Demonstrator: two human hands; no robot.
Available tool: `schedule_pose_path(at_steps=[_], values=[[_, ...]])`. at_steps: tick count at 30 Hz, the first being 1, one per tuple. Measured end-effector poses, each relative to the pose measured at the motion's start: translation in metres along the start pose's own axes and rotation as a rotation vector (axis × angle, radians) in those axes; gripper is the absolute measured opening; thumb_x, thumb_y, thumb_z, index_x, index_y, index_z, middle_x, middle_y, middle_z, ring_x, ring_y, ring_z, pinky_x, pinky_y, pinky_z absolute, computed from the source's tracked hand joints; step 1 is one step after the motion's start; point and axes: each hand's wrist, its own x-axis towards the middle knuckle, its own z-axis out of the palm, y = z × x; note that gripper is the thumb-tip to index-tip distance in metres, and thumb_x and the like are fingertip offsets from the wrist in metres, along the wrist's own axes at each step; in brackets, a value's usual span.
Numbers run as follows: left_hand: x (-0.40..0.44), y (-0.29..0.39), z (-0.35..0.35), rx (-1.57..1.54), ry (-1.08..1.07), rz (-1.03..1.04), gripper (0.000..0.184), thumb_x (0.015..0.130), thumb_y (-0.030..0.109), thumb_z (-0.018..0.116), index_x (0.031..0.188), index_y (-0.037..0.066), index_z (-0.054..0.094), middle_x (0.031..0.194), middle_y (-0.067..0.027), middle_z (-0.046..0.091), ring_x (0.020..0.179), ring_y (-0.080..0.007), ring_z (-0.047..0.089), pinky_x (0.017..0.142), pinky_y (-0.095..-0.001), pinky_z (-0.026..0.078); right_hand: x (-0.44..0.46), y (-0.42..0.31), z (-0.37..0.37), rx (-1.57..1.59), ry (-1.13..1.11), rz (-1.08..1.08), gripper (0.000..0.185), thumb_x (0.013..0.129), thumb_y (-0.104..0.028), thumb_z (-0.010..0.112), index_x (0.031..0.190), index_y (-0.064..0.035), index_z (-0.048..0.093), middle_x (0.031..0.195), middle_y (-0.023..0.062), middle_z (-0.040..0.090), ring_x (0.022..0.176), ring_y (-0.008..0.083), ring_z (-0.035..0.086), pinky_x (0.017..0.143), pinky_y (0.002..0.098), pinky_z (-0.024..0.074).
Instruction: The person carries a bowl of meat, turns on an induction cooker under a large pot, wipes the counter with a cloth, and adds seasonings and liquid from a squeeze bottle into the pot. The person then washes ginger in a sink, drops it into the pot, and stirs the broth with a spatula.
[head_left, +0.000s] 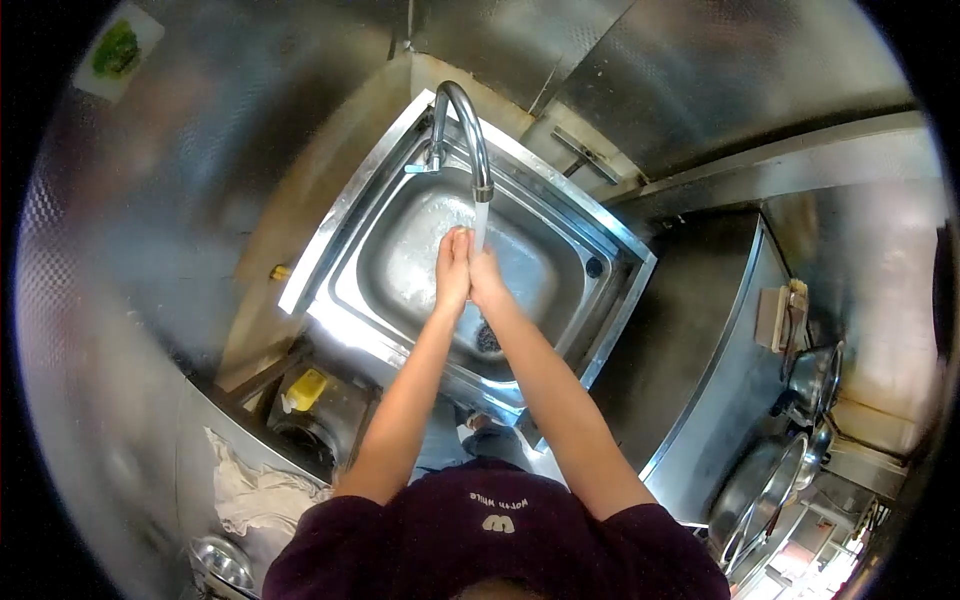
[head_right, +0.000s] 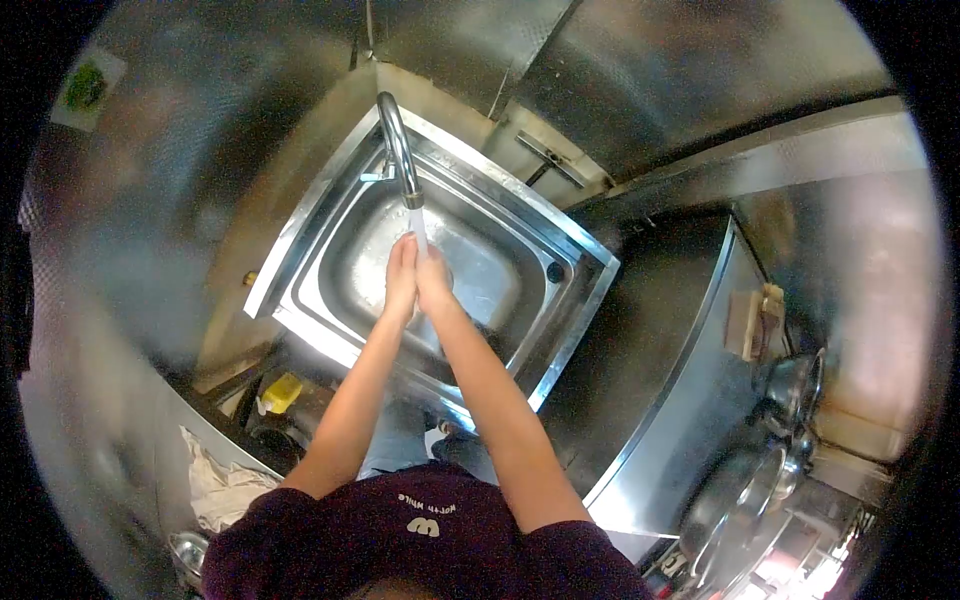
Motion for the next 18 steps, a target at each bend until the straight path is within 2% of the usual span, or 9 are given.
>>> schedule_pose_path(at_steps=[2,3,6,8,10,11,14,15,18], values=[[-0.001,0.017,-0.010,0.050,-0.061,-0.029,0.038,0.091,0.033,0.040,0.105,0.000,0.053,0.095,-0.0092,0.056,0.087,-0.0154,0.051,0.078,-0.0269,0.040,-0.019,-0.018,0.010,0.269,-0.110,0.117,0.029,0.087,-0.023,0.051,0.111,-0.0072,0.052,0.089,0.0055,0.059,0.084,0.0163,0.054,0.076,0.0287,0.0426],[0.001,0.028,-0.009,-0.016,-0.020,-0.113,0.039,0.091,0.037,0.040,0.099,0.001,0.054,0.090,-0.0082,0.056,0.082,-0.0151,0.052,0.074,-0.0273,0.041,-0.021,-0.016,0.011,0.307,-0.168,0.111,0.032,0.086,-0.025,0.054,0.114,-0.0088,0.049,0.082,0.0035,0.058,0.078,0.0159,0.055,0.069,0.0284,0.0436],[0.021,0.034,-0.028,-0.183,-0.308,-0.496,0.042,0.090,0.041,0.040,0.094,0.002,0.054,0.085,-0.0069,0.056,0.078,-0.0151,0.052,0.072,-0.0277,0.041,-0.026,-0.026,0.002,0.100,-0.229,0.195,0.032,0.086,-0.027,0.054,0.111,-0.0075,0.051,0.078,0.0029,0.057,0.074,0.0162,0.055,0.064,0.0298,0.0436],[0.017,0.022,-0.019,-0.165,-0.191,-0.325,0.043,0.092,0.041,0.036,0.091,0.002,0.054,0.083,-0.0061,0.055,0.076,-0.0146,0.051,0.073,-0.0270,0.042,-0.031,-0.036,0.007,-0.012,-0.138,0.186,0.031,0.086,-0.028,0.054,0.107,-0.0065,0.054,0.076,0.0033,0.057,0.071,0.0161,0.055,0.062,0.0304,0.0436],[0.007,0.005,-0.004,-0.058,-0.014,-0.053,0.043,0.093,0.041,0.033,0.092,0.002,0.054,0.084,-0.0062,0.055,0.079,-0.0141,0.050,0.075,-0.0263,0.041,-0.031,-0.036,0.026,-0.128,0.179,0.011,0.030,0.085,-0.030,0.055,0.104,-0.0063,0.056,0.079,0.0048,0.058,0.073,0.0154,0.054,0.063,0.0297,0.0432],[0.001,0.007,-0.001,-0.008,0.026,0.039,0.039,0.093,0.037,0.034,0.096,0.001,0.051,0.091,-0.0101,0.055,0.084,-0.0186,0.052,0.078,-0.0304,0.041,-0.016,-0.028,0.019,-0.227,0.143,-0.042,0.032,0.086,-0.033,0.054,0.099,-0.0043,0.058,0.083,0.0062,0.058,0.074,0.0145,0.053,0.064,0.0297,0.0430],[-0.008,0.008,0.002,0.084,-0.004,0.189,0.032,0.093,0.030,0.039,0.106,0.003,0.047,0.098,-0.0126,0.055,0.090,-0.0193,0.053,0.083,-0.0304,0.040,-0.016,-0.029,0.010,-0.077,-0.038,-0.031,0.035,0.087,-0.036,0.050,0.101,-0.0046,0.057,0.085,0.0066,0.058,0.077,0.0161,0.054,0.068,0.0307,0.0431],[-0.011,0.007,0.004,0.122,-0.036,0.275,0.026,0.092,0.021,0.043,0.110,0.003,0.043,0.098,-0.0087,0.052,0.092,-0.0146,0.048,0.083,-0.0284,0.039,0.005,-0.004,-0.001,0.087,-0.011,0.006,0.037,0.089,-0.040,0.044,0.100,-0.0074,0.059,0.085,0.0063,0.059,0.078,0.0176,0.055,0.071,0.0316,0.0432],[-0.016,0.010,0.004,0.137,-0.219,0.101,0.026,0.091,0.020,0.044,0.110,0.003,0.042,0.100,-0.0095,0.052,0.093,-0.0151,0.049,0.082,-0.0278,0.039,-0.026,-0.029,-0.001,0.071,0.153,0.118,0.050,0.090,-0.047,0.038,0.099,-0.0030,0.060,0.088,0.0052,0.059,0.080,0.0146,0.055,0.067,0.0311,0.0437]])
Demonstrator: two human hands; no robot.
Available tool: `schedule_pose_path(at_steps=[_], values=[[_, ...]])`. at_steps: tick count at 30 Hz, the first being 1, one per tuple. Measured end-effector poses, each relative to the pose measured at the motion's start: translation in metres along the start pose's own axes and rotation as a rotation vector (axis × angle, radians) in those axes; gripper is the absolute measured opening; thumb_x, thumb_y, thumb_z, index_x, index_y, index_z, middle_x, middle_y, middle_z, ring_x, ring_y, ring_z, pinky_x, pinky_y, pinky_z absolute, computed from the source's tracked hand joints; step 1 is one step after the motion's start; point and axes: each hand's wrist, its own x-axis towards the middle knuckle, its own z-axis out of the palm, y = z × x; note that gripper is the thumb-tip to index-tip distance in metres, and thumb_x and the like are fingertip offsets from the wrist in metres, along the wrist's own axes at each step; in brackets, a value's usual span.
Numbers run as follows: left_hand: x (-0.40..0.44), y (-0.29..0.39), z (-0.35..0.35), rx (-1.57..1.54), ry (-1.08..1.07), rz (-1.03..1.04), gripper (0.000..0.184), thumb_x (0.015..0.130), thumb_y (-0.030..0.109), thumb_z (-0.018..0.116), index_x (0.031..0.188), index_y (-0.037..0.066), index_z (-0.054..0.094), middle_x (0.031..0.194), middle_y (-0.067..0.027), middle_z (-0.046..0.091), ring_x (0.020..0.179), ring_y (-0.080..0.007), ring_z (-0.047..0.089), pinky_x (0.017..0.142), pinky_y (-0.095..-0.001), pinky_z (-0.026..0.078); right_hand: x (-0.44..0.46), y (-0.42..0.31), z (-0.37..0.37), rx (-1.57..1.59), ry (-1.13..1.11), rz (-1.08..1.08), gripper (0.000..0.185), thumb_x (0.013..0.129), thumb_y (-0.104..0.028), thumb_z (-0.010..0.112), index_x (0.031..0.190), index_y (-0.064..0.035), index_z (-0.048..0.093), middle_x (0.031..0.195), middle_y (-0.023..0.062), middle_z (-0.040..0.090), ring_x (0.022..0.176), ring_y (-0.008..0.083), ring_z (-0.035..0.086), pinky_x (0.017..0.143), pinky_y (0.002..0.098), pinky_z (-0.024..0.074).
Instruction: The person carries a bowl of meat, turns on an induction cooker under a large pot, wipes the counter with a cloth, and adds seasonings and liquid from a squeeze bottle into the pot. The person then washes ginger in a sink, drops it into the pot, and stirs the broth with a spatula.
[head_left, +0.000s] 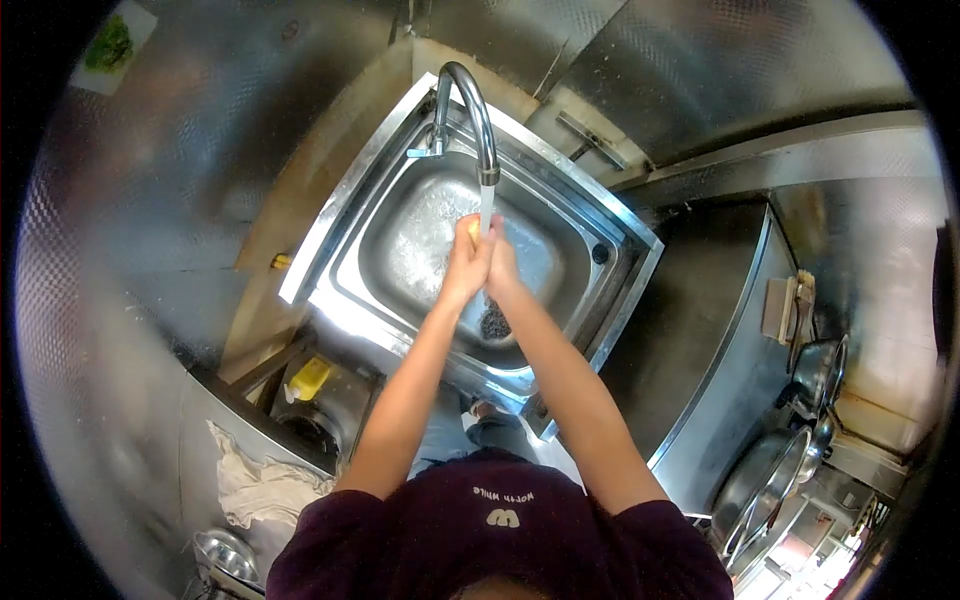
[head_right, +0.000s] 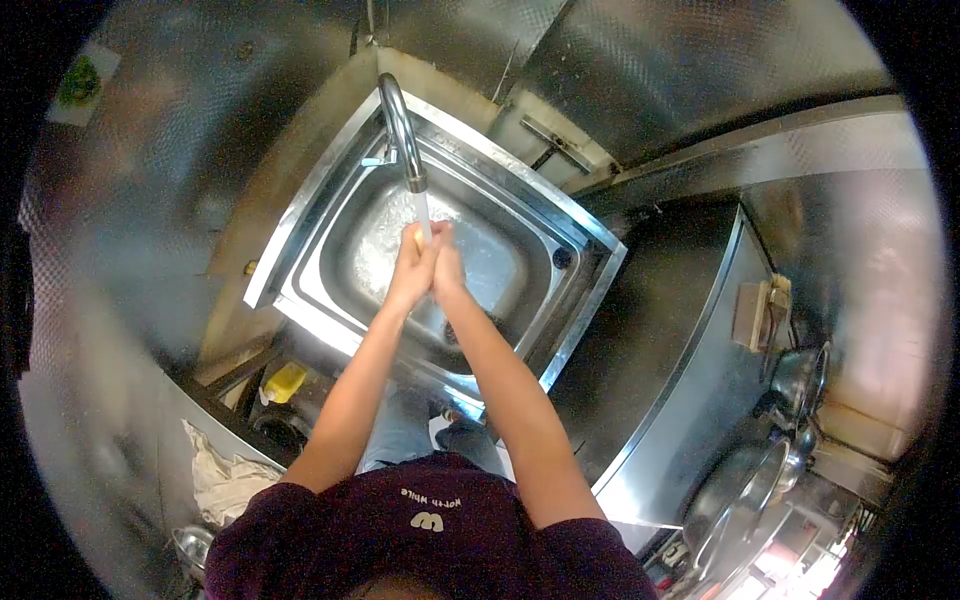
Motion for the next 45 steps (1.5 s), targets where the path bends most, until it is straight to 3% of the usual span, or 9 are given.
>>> schedule_pose_path(at_steps=[6,10,15,18,24,29,32,38,45], values=[[0.028,0.012,0.014,-0.346,0.000,-0.393,0.021,0.088,0.020,0.048,0.096,0.001,0.050,0.093,-0.0152,0.060,0.080,-0.0166,0.055,0.067,-0.0274,0.045,-0.008,-0.006,-0.023,-0.752,0.050,-0.446,0.046,0.091,-0.041,0.033,0.109,-0.0026,0.051,0.092,0.0180,0.060,0.086,0.0294,0.058,0.079,0.0373,0.0420],[0.036,0.012,0.016,-0.743,-0.048,-0.470,0.024,0.089,0.024,0.043,0.096,0.002,0.051,0.096,-0.0179,0.061,0.072,-0.0189,0.056,0.065,-0.0288,0.047,-0.017,-0.001,-0.017,-0.420,-0.018,-0.742,0.033,0.088,-0.030,0.046,0.106,-0.0033,0.052,0.087,0.0190,0.060,0.083,0.0298,0.059,0.074,0.0360,0.0435],[0.026,0.001,0.004,-0.171,-0.005,-0.269,0.051,0.091,0.042,0.034,0.080,0.000,0.060,0.074,-0.0087,0.059,0.057,-0.0144,0.050,0.056,-0.0287,0.041,-0.028,-0.029,-0.031,-0.825,-0.008,-0.849,0.024,0.082,-0.023,0.055,0.096,-0.0027,0.054,0.081,0.0146,0.059,0.077,0.0250,0.059,0.068,0.0336,0.0443],[0.024,0.010,0.000,0.009,0.101,-0.282,0.049,0.089,0.043,0.034,0.080,0.002,0.059,0.066,-0.0072,0.057,0.057,-0.0141,0.050,0.053,-0.0290,0.040,-0.029,-0.030,-0.022,-0.634,-0.055,-0.812,0.019,0.082,-0.021,0.054,0.088,-0.0028,0.054,0.074,0.0162,0.058,0.069,0.0307,0.058,0.063,0.0376,0.0444],[0.016,-0.026,-0.010,-0.580,0.107,-0.507,0.039,0.088,0.040,0.035,0.071,0.010,0.051,0.053,-0.0013,0.047,0.040,-0.0102,0.041,0.035,-0.0227,0.029,-0.007,-0.015,0.005,-0.836,0.014,-0.879,0.019,0.085,-0.022,0.050,0.084,-0.0045,0.057,0.066,0.0222,0.056,0.062,0.0381,0.054,0.055,0.0409,0.0429],[0.013,-0.004,-0.031,-0.749,0.149,-0.600,0.038,0.090,0.038,0.032,0.073,0.009,0.048,0.049,0.0009,0.043,0.033,-0.0082,0.034,0.029,-0.0195,0.022,-0.024,-0.034,0.009,-0.419,-0.558,-0.113,0.019,0.084,-0.021,0.057,0.091,-0.0029,0.060,0.082,-0.0008,0.059,0.069,0.0092,0.055,0.058,0.0242,0.0459],[0.011,-0.008,-0.040,-0.656,0.046,-0.723,0.045,0.090,0.044,0.032,0.064,0.010,0.045,0.046,0.0020,0.039,0.033,-0.0074,0.033,0.028,-0.0193,0.021,-0.014,-0.041,0.004,-0.460,-0.767,-0.038,0.020,0.084,-0.022,0.057,0.088,-0.0025,0.061,0.077,0.0012,0.060,0.066,0.0094,0.054,0.057,0.0233,0.0456],[0.007,-0.009,-0.028,-0.949,-0.085,-0.798,0.053,0.087,0.052,0.037,0.049,0.016,0.030,0.039,0.0051,0.028,0.032,-0.0052,0.028,0.028,-0.0186,0.018,-0.006,-0.047,0.020,-0.819,-0.452,-0.161,0.021,0.081,-0.023,0.060,0.086,-0.0025,0.061,0.069,0.0030,0.059,0.064,0.0092,0.055,0.056,0.0243,0.0459],[0.001,-0.035,-0.034,-1.276,-0.538,-1.042,0.052,0.084,0.053,0.042,0.049,0.016,0.033,0.040,0.0046,0.029,0.033,-0.0064,0.029,0.029,-0.0181,0.020,0.016,-0.044,-0.008,-0.796,-0.983,-0.633,0.018,0.079,-0.018,0.061,0.092,-0.0038,0.060,0.096,0.0078,0.059,0.090,0.0148,0.055,0.082,0.0277,0.0430]])
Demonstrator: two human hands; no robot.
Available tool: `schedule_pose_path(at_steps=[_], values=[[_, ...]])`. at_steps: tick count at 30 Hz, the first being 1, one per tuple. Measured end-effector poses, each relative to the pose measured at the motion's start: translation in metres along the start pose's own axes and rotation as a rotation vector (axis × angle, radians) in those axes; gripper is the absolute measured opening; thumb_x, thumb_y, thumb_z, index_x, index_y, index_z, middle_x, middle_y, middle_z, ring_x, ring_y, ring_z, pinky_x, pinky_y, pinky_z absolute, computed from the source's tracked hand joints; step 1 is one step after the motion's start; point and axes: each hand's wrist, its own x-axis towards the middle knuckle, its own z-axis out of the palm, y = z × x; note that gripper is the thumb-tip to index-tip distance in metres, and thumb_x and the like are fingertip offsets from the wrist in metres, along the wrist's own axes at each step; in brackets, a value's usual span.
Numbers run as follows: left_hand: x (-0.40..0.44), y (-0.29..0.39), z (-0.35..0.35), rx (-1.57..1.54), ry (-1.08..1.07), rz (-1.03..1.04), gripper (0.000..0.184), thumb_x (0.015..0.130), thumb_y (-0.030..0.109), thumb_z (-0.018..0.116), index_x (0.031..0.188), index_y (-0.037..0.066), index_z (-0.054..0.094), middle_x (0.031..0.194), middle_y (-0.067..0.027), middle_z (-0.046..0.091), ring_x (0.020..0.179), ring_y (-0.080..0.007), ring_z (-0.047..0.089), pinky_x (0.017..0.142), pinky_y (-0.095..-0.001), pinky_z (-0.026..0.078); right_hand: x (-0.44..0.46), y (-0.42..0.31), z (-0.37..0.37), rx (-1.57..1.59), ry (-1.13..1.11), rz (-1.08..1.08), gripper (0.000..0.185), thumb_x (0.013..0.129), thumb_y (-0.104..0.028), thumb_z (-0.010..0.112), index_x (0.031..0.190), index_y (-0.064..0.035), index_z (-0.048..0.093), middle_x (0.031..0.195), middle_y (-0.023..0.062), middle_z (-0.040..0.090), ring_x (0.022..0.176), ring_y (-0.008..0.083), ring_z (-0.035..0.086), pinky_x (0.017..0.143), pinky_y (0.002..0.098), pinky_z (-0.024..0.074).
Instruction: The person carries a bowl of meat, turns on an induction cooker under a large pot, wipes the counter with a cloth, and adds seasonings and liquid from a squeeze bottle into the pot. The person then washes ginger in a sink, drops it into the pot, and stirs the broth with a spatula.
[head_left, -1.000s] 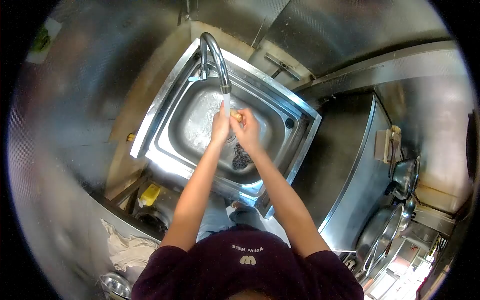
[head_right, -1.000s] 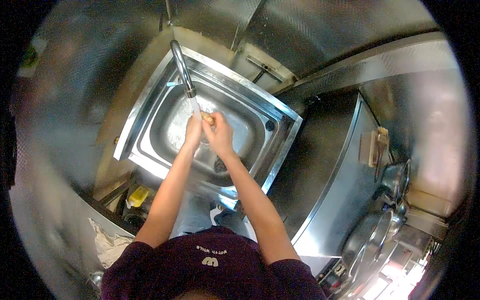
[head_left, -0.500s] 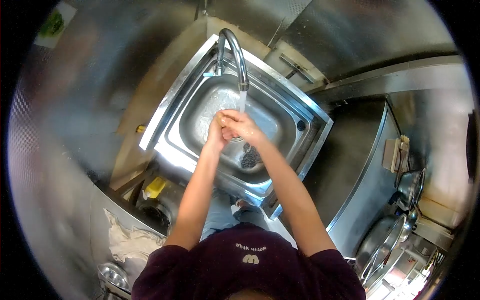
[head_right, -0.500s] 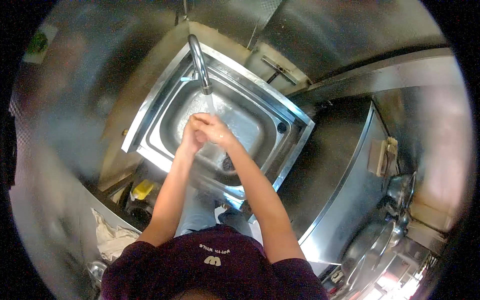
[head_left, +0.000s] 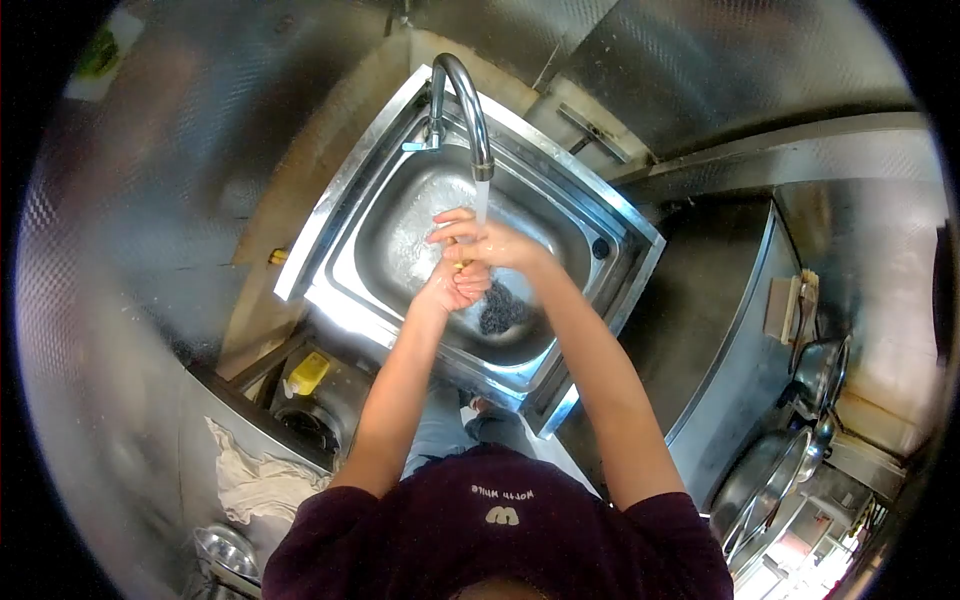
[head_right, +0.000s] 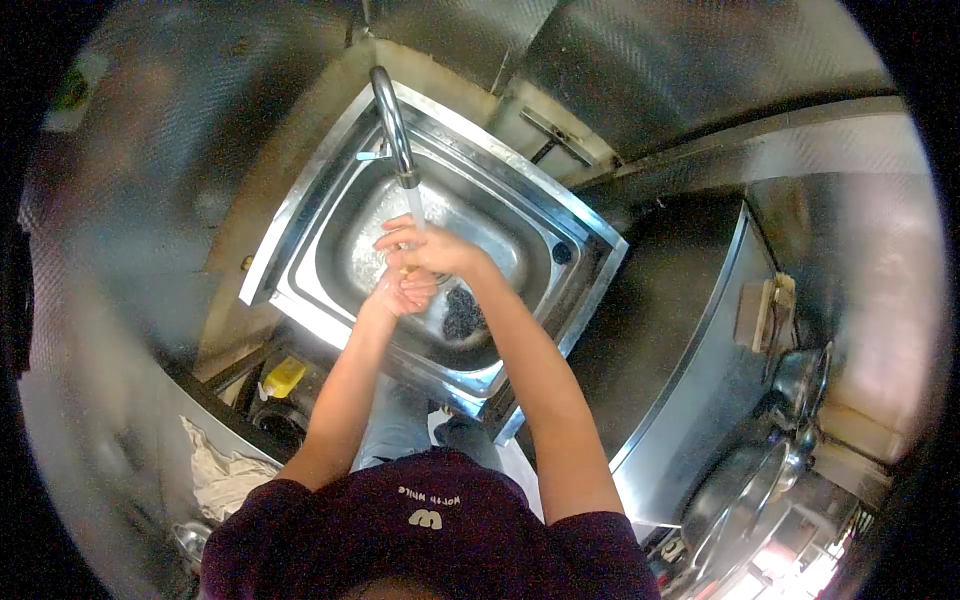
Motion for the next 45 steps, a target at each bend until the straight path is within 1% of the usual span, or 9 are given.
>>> schedule_pose_path(at_steps=[5,17,23,26,29,32,35,38,45], values=[[0.005,0.002,0.005,-0.094,-0.098,-0.045,0.051,0.083,0.052,0.044,0.049,0.015,0.034,0.040,0.0036,0.029,0.035,-0.0066,0.032,0.031,-0.0174,0.024,-0.003,-0.024,-0.008,0.485,-0.226,0.321,0.027,0.078,-0.008,0.059,0.103,-0.0017,0.055,0.107,0.0101,0.057,0.099,0.0148,0.051,0.086,0.0276,0.0407],[0.006,-0.003,0.004,-0.152,0.003,0.031,0.049,0.083,0.052,0.045,0.051,0.016,0.036,0.041,0.0054,0.029,0.035,-0.0060,0.030,0.031,-0.0168,0.023,0.006,-0.007,0.017,0.589,0.252,0.593,0.022,0.084,-0.021,0.059,0.093,-0.0003,0.060,0.086,0.0074,0.063,0.079,0.0140,0.059,0.073,0.0264,0.0464],[0.008,0.008,-0.003,-0.075,0.043,0.058,0.045,0.083,0.052,0.044,0.059,0.014,0.042,0.043,0.0056,0.031,0.036,-0.0057,0.032,0.032,-0.0158,0.024,-0.005,0.001,0.012,0.407,0.047,0.067,0.023,0.088,-0.022,0.052,0.100,-0.0023,0.053,0.090,0.0042,0.060,0.070,0.0095,0.055,0.058,0.0233,0.0464],[0.028,0.016,-0.022,-0.039,-0.060,0.086,0.039,0.084,0.048,0.045,0.066,0.014,0.046,0.043,0.0055,0.031,0.036,-0.0056,0.033,0.033,-0.0151,0.025,-0.002,-0.017,0.005,0.357,0.108,0.352,0.021,0.084,-0.023,0.056,0.088,-0.0021,0.058,0.080,0.0021,0.059,0.061,0.0107,0.054,0.057,0.0258,0.0454],[0.027,0.008,-0.010,-0.076,0.126,0.211,0.037,0.085,0.047,0.044,0.067,0.014,0.047,0.043,0.0054,0.031,0.036,-0.0056,0.033,0.033,-0.0149,0.025,0.009,-0.030,0.010,0.273,0.282,0.557,0.022,0.085,-0.025,0.056,0.083,-0.0035,0.059,0.079,0.0020,0.059,0.059,0.0083,0.052,0.053,0.0232,0.0428],[0.022,-0.002,0.010,-0.108,0.315,0.332,0.036,0.086,0.045,0.044,0.069,0.014,0.047,0.043,0.0053,0.032,0.037,-0.0056,0.033,0.033,-0.0147,0.025,0.015,-0.010,0.020,0.348,0.380,0.536,0.024,0.085,-0.028,0.055,0.085,-0.0045,0.061,0.079,0.0028,0.059,0.059,0.0075,0.051,0.053,0.0202,0.0425],[0.009,-0.003,0.014,-0.085,0.197,0.342,0.035,0.086,0.044,0.044,0.069,0.014,0.047,0.044,0.0050,0.032,0.036,-0.0058,0.033,0.033,-0.0146,0.024,0.002,-0.002,0.011,0.505,0.179,0.588,0.024,0.084,-0.027,0.056,0.091,-0.0040,0.062,0.080,0.0034,0.059,0.058,0.0073,0.052,0.055,0.0191,0.0440],[0.007,0.006,-0.005,-0.065,0.090,0.156,0.035,0.087,0.042,0.044,0.069,0.013,0.047,0.044,0.0048,0.032,0.036,-0.0053,0.032,0.033,-0.0149,0.024,-0.011,-0.004,0.002,0.505,-0.018,0.477,0.024,0.085,-0.022,0.054,0.095,-0.0027,0.062,0.091,0.0048,0.061,0.077,0.0075,0.055,0.064,0.0194,0.0460],[0.022,0.023,-0.015,0.159,-0.018,0.144,0.035,0.087,0.039,0.045,0.068,0.010,0.046,0.046,0.0047,0.034,0.036,-0.0048,0.034,0.031,-0.0158,0.025,-0.002,-0.017,0.003,0.520,0.186,0.553,0.024,0.081,-0.012,0.048,0.098,-0.0030,0.062,0.093,0.0044,0.061,0.080,0.0093,0.056,0.072,0.0213,0.0459]])
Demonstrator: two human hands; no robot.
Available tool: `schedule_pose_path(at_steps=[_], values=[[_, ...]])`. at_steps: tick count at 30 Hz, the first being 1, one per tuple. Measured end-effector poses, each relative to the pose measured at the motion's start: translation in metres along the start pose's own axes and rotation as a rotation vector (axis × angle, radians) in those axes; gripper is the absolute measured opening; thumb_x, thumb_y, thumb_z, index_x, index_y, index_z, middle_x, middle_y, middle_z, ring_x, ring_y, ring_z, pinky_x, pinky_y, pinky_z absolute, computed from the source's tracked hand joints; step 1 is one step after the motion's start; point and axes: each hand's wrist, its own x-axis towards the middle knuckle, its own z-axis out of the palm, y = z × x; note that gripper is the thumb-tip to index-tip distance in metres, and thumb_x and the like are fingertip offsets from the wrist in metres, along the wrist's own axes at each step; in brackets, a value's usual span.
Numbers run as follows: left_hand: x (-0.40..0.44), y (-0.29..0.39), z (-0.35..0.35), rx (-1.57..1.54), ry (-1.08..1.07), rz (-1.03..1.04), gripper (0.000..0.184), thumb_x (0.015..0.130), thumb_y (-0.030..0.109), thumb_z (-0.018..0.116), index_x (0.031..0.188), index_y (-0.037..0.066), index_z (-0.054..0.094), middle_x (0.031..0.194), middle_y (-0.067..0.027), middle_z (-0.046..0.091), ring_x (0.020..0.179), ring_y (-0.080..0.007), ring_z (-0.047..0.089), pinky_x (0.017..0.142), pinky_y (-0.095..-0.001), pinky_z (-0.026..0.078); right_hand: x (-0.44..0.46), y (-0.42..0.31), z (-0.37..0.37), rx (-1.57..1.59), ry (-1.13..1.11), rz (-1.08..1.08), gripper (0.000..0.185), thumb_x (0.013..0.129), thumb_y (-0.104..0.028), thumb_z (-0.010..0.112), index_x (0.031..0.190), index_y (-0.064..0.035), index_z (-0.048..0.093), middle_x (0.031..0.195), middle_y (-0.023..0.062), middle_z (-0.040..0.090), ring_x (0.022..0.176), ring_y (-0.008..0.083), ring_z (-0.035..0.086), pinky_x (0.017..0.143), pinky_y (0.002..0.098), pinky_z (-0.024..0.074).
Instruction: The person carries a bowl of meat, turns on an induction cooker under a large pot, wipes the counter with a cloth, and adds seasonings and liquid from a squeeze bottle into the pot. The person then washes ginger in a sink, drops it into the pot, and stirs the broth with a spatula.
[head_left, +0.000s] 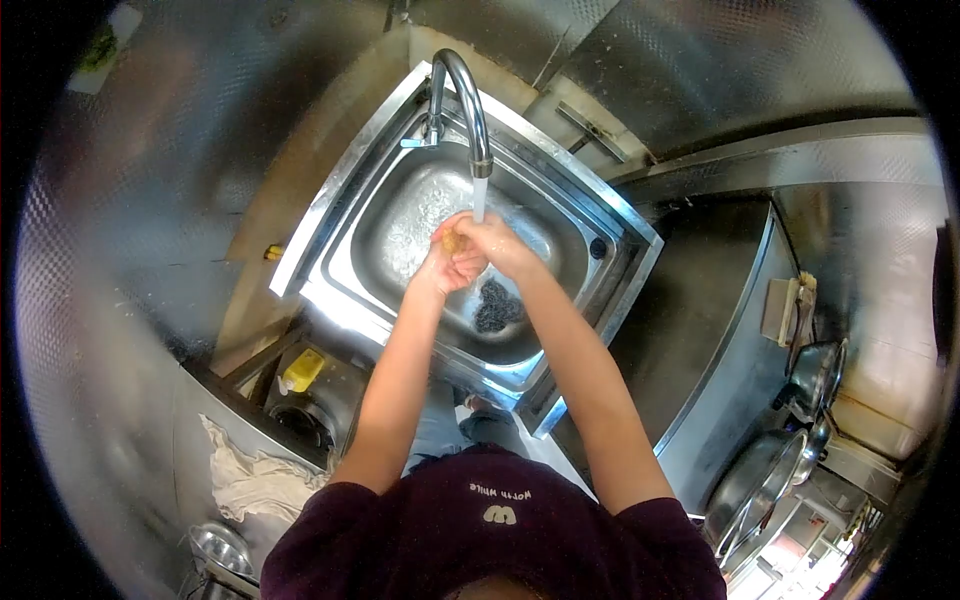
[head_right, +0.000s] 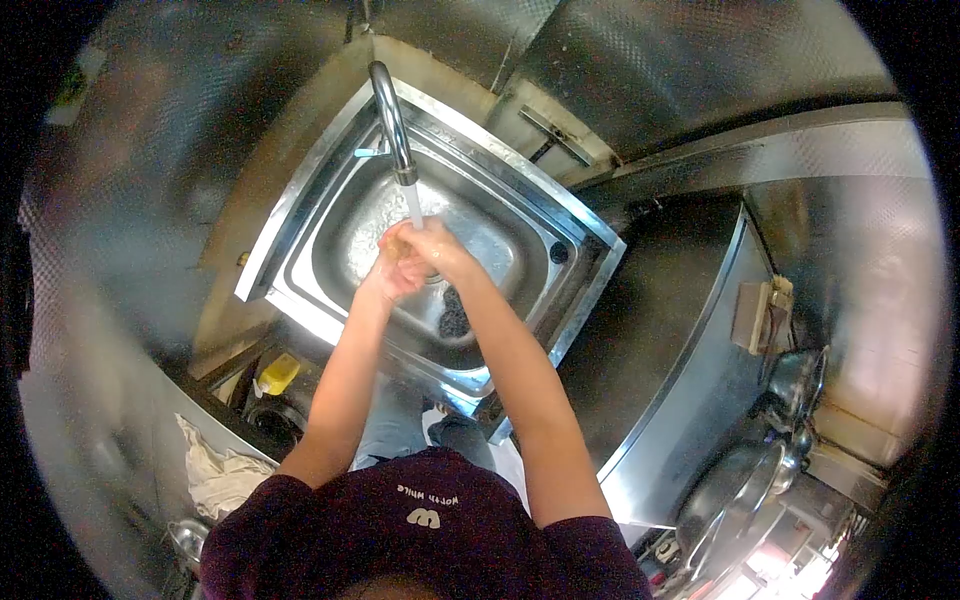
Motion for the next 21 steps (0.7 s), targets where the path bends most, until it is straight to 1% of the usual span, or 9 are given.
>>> schedule_pose_path(at_steps=[2,5,8,11,14,17,20,21], values=[[-0.012,-0.001,0.026,-0.004,0.131,0.025,0.035,0.087,0.039,0.044,0.067,0.011,0.045,0.047,0.0042,0.034,0.036,-0.0050,0.034,0.030,-0.0160,0.024,0.000,0.000,0.001,-0.058,0.030,0.035,0.025,0.081,-0.014,0.046,0.098,-0.0029,0.062,0.091,0.0050,0.061,0.081,0.0109,0.057,0.073,0.0235,0.0460],[-0.008,0.000,0.007,-0.040,0.149,0.053,0.028,0.082,0.036,0.054,0.071,0.011,0.049,0.049,0.0048,0.039,0.040,-0.0050,0.038,0.033,-0.0158,0.030,-0.001,0.003,-0.001,-0.102,-0.079,-0.053,0.026,0.082,-0.015,0.044,0.097,-0.0031,0.062,0.092,0.0068,0.062,0.082,0.0122,0.057,0.073,0.0247,0.0461],[-0.005,-0.002,0.007,-0.088,0.107,0.066,0.033,0.087,0.039,0.045,0.068,0.012,0.047,0.048,0.0047,0.035,0.037,-0.0050,0.036,0.031,-0.0165,0.026,0.003,0.005,-0.002,-0.120,-0.096,-0.096,0.025,0.081,-0.015,0.047,0.098,-0.0035,0.062,0.093,0.0064,0.062,0.084,0.0122,0.057,0.072,0.0238,0.0460],[-0.004,0.000,0.012,0.009,-0.011,0.042,0.030,0.085,0.038,0.049,0.078,0.010,0.053,0.047,0.0049,0.040,0.037,-0.0047,0.038,0.032,-0.0160,0.032,0.002,0.002,-0.003,-0.013,-0.008,-0.005,0.024,0.084,-0.015,0.049,0.101,-0.0036,0.061,0.094,0.0041,0.060,0.085,0.0110,0.055,0.074,0.0227,0.0447],[-0.004,0.001,0.015,-0.134,0.023,0.086,0.033,0.089,0.037,0.042,0.079,0.008,0.055,0.048,0.0024,0.044,0.041,-0.0091,0.045,0.039,-0.0199,0.040,0.013,0.020,-0.001,-0.099,0.126,-0.165,0.025,0.089,-0.019,0.048,0.104,-0.0044,0.060,0.096,0.0024,0.059,0.085,0.0110,0.054,0.075,0.0221,0.0434],[0.017,-0.004,0.023,0.109,0.665,0.815,0.041,0.092,0.039,0.035,0.078,0.005,0.054,0.056,-0.0029,0.050,0.049,-0.0130,0.050,0.045,-0.0249,0.042,0.003,0.025,0.019,-0.065,0.321,-0.229,0.031,0.091,-0.026,0.046,0.111,-0.0056,0.057,0.098,0.0011,0.058,0.087,0.0106,0.053,0.076,0.0226,0.0429],[0.008,0.000,0.035,0.822,0.859,1.119,0.045,0.094,0.035,0.029,0.086,0.000,0.056,0.065,-0.0082,0.057,0.058,-0.0205,0.055,0.057,-0.0315,0.045,0.002,0.042,0.029,0.131,0.312,-0.413,0.036,0.091,-0.029,0.046,0.119,-0.0068,0.051,0.103,0.0018,0.057,0.091,0.0104,0.052,0.076,0.0225,0.0426],[0.003,-0.005,0.046,0.998,0.886,1.176,0.041,0.095,0.030,0.029,0.091,-0.001,0.056,0.075,-0.0116,0.060,0.064,-0.0242,0.056,0.064,-0.0347,0.043,0.002,0.043,0.029,0.144,0.336,-0.398,0.038,0.091,-0.029,0.046,0.123,-0.0072,0.046,0.108,0.0032,0.055,0.095,0.0106,0.051,0.078,0.0226,0.0421]])
